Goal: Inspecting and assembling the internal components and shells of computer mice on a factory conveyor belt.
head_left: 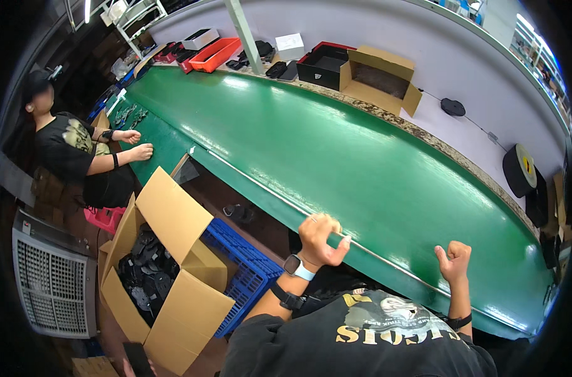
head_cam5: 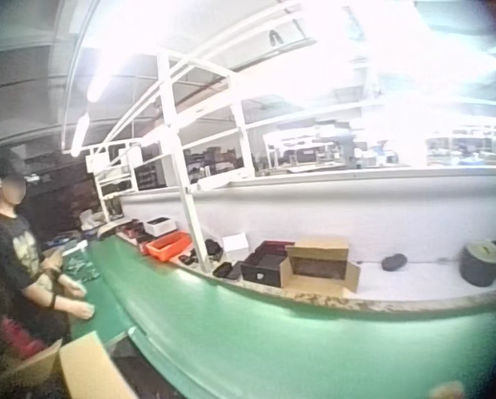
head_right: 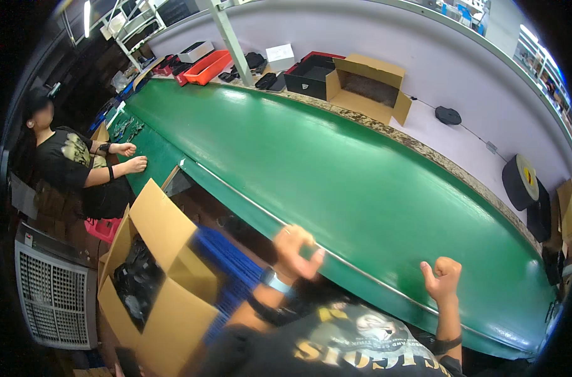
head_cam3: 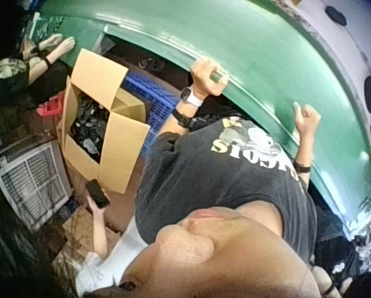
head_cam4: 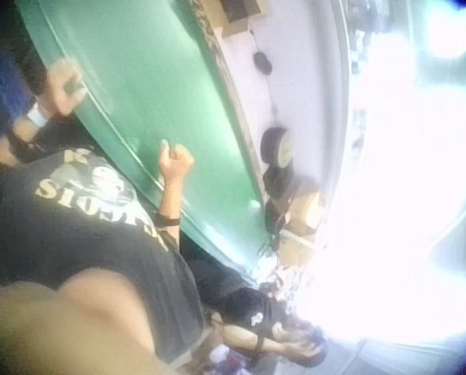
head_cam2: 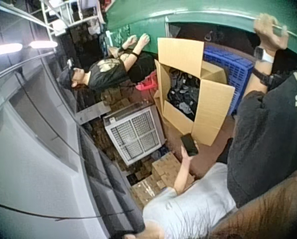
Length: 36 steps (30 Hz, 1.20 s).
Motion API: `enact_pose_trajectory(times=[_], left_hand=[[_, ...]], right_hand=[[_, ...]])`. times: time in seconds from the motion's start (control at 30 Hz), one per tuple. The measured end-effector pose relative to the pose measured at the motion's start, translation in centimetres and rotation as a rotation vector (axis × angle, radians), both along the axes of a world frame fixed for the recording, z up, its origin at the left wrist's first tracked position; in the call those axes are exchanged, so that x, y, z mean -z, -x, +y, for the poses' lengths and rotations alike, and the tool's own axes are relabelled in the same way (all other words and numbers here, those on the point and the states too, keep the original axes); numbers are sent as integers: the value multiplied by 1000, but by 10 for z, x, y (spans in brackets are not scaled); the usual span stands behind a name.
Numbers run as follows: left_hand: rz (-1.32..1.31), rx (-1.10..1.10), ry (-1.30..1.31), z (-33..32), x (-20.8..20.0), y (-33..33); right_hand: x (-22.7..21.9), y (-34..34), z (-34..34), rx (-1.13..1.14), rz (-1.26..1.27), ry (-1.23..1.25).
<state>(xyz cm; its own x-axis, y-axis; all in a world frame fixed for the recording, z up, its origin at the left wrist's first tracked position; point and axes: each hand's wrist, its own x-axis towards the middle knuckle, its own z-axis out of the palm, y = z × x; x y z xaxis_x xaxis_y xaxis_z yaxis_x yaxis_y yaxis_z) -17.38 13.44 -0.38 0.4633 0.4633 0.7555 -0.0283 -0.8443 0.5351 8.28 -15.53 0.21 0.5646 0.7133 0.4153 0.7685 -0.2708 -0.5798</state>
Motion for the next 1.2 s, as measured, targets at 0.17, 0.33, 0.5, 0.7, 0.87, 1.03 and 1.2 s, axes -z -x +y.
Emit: enact_pose_trajectory(times=[0.17, 0.33, 0.5, 0.7, 0.87, 1.03, 1.2], left_hand=[[492, 12, -192, 51, -6, 1], [845, 87, -308, 98, -6, 15], [887, 225, -223, 113, -7, -9], [998, 223, -113, 93, -28, -5], [1153, 289, -250, 102, -31, -11], [1015, 257, -315, 110, -12, -8], [1013, 377, -334, 107, -6, -12]], right_hand=[[-14, -14, -51, 113, -153, 376], [2, -27, -118, 270, -158, 572], [-5, -26, -128, 318, -113, 509], [-10, -49, -136, 175, -99, 500], [3, -35, -144, 214, -39, 554], [19, -36, -151, 229, -39, 479], [19, -39, -146, 208, -23, 442]])
